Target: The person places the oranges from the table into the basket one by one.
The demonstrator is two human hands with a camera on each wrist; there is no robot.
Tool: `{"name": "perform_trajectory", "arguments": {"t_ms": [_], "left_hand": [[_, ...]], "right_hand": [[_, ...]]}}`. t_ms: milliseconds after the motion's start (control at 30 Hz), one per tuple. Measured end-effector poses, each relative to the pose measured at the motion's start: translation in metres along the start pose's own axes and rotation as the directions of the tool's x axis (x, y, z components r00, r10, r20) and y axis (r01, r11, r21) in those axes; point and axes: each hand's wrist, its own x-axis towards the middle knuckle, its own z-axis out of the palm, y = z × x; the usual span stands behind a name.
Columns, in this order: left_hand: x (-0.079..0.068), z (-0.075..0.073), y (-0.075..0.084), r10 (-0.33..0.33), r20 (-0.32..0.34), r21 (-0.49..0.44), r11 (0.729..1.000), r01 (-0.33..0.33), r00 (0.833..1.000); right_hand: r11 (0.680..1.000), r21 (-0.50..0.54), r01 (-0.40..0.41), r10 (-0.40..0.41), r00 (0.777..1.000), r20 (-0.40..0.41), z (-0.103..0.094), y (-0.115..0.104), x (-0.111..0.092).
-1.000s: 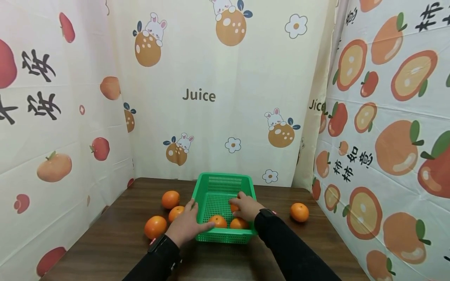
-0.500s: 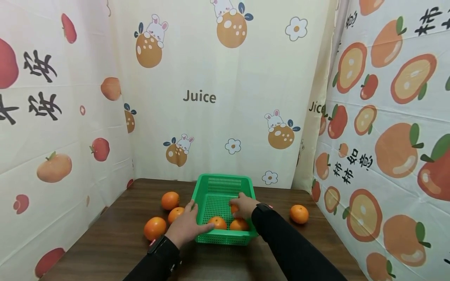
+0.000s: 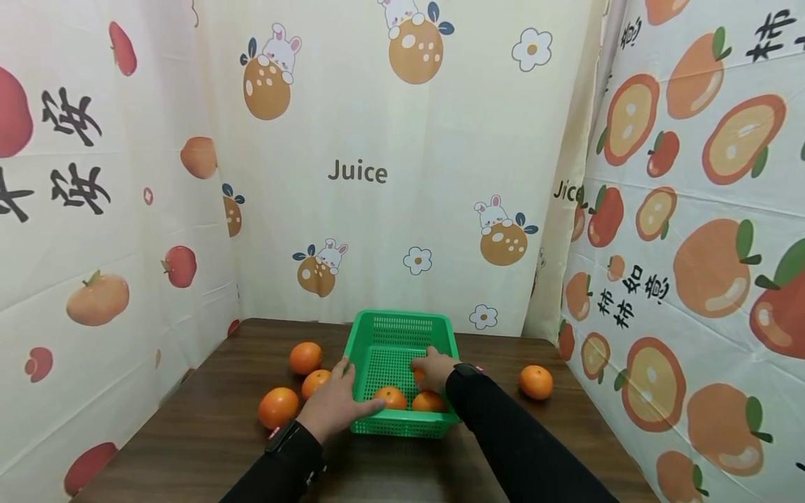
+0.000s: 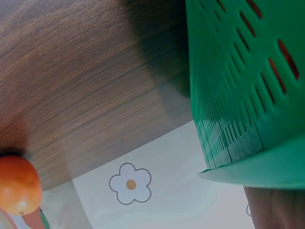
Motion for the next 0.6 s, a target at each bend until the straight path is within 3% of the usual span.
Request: {"name": "perform_trajectory", "arguments": {"t_ms": [167, 467, 600], "left_hand": [[-0.0004, -0.0014, 0.0009, -0.006, 0.002, -0.002, 1.0, 0.006, 1.0], [-0.0026, -0.0035, 0.0, 0.019, 0.02, -0.026, 1.0, -0.018, 1.0], [-0.0025, -0.0026, -0.0007, 0.014, 0.023, -0.034, 0.999, -0.013, 1.0]], "right_hand": [[1.0, -0.015, 0.014, -0.014, 1.0, -0.012, -0.0004, -0.002, -0.0046], [0.991, -0.036, 0.126, -0.128, 0.99, -0.066, 0.0024, -0.0001, -0.0063], [0.991, -0.051, 0.122, -0.126, 0.99, -0.071, 0.0068, 0.0045, -0.0028]]}}
